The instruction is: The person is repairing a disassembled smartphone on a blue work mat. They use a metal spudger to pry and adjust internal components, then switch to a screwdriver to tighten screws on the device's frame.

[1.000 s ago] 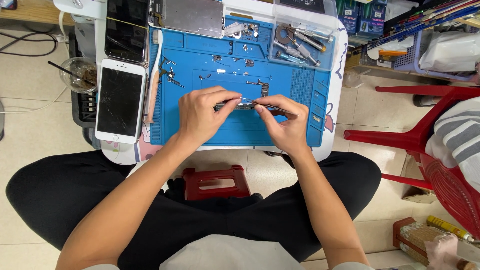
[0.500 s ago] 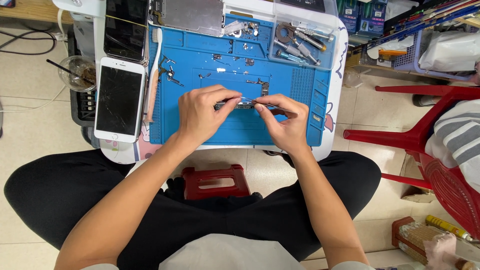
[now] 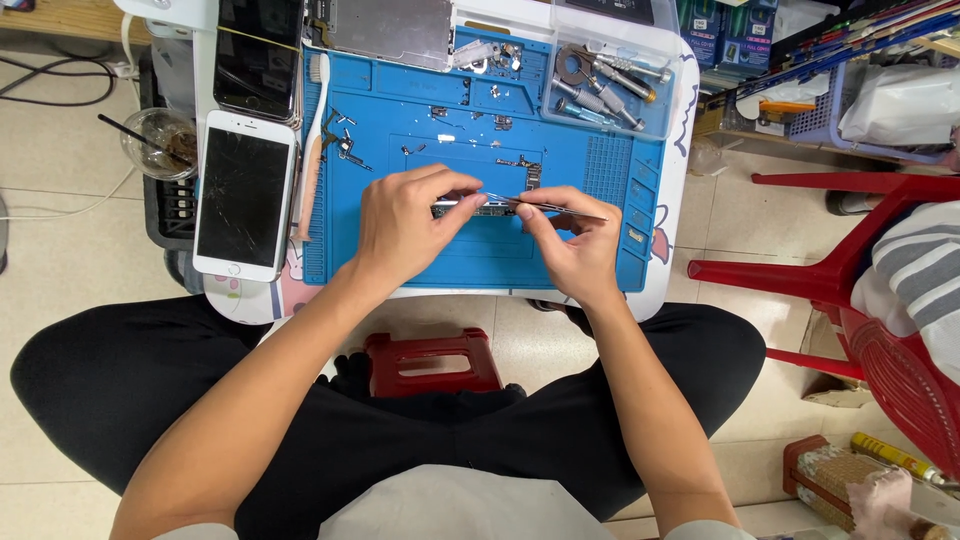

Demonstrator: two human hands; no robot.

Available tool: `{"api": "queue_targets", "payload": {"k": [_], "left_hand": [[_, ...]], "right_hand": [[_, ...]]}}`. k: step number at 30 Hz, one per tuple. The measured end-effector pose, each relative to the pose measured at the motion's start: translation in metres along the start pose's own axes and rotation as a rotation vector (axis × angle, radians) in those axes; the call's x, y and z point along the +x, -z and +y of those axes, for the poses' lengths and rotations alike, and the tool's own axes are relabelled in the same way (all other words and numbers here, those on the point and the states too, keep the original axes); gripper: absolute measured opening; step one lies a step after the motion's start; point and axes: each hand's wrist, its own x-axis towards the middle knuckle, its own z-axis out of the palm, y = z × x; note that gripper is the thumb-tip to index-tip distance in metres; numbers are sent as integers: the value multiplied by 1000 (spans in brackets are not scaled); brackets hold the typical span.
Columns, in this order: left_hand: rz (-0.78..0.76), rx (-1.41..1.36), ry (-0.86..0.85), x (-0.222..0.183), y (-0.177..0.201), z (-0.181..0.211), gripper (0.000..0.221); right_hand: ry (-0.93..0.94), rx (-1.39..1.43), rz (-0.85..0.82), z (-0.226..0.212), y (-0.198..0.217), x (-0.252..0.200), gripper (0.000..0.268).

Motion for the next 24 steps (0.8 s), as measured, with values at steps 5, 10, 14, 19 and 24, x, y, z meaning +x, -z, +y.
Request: {"api": "queue_targets", "payload": {"k": [5, 10, 14, 19, 24], "left_hand": [[-154, 178, -99, 0, 9, 3, 25], [-224, 413, -190, -8, 4, -10, 39], [-210, 586, -238, -13, -4, -23, 45], [-156, 690, -259, -26, -32, -54, 46], [-127, 751, -298, -23, -33, -56, 50]], "right_hand": [[-31, 82, 30, 6, -2, -4, 8], [-32, 112, 33, 7, 2, -13, 6], [-56, 80, 49, 12, -4, -32, 8], [-115, 42, 100, 34, -31, -59, 7], [-54, -55, 117, 45, -51, -59, 6]]}}
